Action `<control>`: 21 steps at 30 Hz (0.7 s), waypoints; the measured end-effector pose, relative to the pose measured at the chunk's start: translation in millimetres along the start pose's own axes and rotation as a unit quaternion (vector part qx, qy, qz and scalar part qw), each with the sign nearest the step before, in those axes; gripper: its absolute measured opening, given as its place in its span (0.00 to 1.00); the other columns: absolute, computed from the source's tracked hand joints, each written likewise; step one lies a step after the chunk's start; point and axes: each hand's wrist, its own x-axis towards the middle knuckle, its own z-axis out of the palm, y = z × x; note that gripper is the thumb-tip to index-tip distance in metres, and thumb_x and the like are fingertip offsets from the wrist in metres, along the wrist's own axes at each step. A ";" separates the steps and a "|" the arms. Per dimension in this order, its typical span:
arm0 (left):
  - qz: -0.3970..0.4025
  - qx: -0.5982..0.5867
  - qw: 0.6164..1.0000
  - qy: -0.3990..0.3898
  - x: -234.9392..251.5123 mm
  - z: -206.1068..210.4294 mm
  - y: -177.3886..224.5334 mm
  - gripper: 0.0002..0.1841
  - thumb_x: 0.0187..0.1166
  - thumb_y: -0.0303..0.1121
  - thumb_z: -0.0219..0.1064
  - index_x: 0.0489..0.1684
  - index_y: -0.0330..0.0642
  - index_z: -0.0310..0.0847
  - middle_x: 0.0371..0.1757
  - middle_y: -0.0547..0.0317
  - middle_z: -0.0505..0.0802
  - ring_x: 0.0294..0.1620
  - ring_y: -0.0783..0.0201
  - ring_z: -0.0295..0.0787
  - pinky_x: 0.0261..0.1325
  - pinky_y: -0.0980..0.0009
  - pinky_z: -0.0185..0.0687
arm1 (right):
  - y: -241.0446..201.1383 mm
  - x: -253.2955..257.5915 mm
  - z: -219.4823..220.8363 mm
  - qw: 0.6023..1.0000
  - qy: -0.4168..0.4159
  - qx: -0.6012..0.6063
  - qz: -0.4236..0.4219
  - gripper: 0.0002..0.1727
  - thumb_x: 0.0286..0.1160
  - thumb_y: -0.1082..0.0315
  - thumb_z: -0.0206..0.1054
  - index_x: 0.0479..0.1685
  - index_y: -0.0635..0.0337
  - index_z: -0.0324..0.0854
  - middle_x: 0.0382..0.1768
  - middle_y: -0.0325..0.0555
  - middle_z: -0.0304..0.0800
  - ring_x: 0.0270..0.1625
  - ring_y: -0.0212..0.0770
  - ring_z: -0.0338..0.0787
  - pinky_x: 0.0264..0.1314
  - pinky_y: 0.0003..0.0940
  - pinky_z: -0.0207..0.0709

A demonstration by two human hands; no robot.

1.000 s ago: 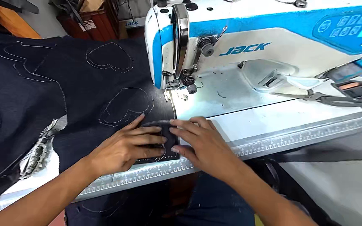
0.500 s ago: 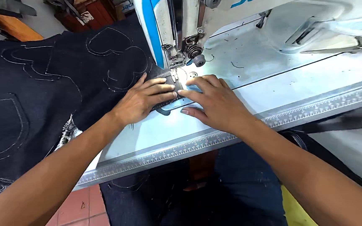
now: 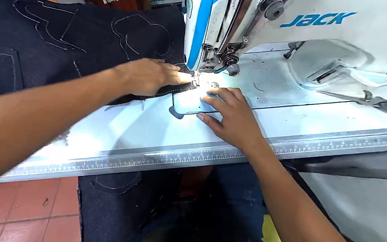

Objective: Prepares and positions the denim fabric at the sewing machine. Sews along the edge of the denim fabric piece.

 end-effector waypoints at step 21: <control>-0.295 -0.181 0.903 0.256 -31.6 64.1 195.6 0.20 0.87 0.55 0.55 0.66 0.64 0.89 0.82 0.70 0.81 0.94 0.51 0.56 0.87 0.24 0.41 | -1.2 -17.9 -9.8 0.984 -0.020 0.037 -0.173 0.16 0.82 0.54 0.59 0.53 0.39 0.93 0.64 0.41 0.88 0.66 0.46 0.86 0.58 0.48 0.80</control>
